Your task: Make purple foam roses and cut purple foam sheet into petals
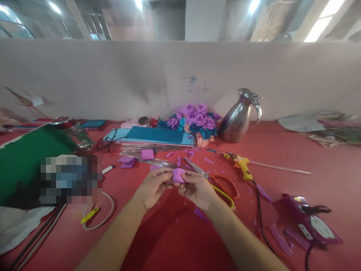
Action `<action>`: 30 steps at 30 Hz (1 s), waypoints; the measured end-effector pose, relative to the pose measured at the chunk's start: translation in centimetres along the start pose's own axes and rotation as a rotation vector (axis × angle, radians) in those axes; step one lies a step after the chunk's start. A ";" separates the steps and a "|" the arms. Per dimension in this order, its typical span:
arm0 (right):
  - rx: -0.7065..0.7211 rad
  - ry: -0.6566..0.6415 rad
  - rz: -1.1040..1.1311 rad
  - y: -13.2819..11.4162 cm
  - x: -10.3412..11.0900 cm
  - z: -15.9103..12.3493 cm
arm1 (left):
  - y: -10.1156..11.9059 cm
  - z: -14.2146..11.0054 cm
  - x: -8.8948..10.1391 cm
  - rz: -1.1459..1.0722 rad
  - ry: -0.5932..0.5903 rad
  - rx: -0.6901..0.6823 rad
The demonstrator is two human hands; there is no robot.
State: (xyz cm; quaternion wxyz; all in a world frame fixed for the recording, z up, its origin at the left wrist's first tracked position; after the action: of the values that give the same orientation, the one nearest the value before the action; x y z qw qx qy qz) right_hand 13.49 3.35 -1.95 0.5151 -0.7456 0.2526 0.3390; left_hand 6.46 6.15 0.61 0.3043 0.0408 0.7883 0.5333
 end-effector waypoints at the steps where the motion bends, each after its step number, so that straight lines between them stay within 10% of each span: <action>1: -0.041 -0.041 0.060 0.3 -0.3 0.0 | 0.0 -0.1 -0.4 -0.017 -0.034 0.007; 14: 0.071 0.096 -0.068 -0.6 0.7 0.0 | 0.2 0.0 0.5 0.035 0.042 -0.011; 21: -0.072 -0.031 0.116 0.4 -0.3 0.1 | 0.0 -0.1 -0.7 -0.058 -0.065 0.038; 30: 0.468 0.245 -0.853 -4.2 0.4 -1.5 | 0.6 0.3 0.9 0.361 0.072 -0.165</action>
State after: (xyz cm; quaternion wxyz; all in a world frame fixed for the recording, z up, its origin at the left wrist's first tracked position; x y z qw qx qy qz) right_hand 17.21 3.35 0.59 0.7280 -0.6811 0.0532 -0.0576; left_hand 5.70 6.98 0.71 0.1776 0.1373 0.7320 0.6433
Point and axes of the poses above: each hand's wrist, its own z-axis towards the middle knuckle, its own x-axis out of the back of the hand, y = z × x, the point moved 10 cm from there along z, towards the middle knuckle
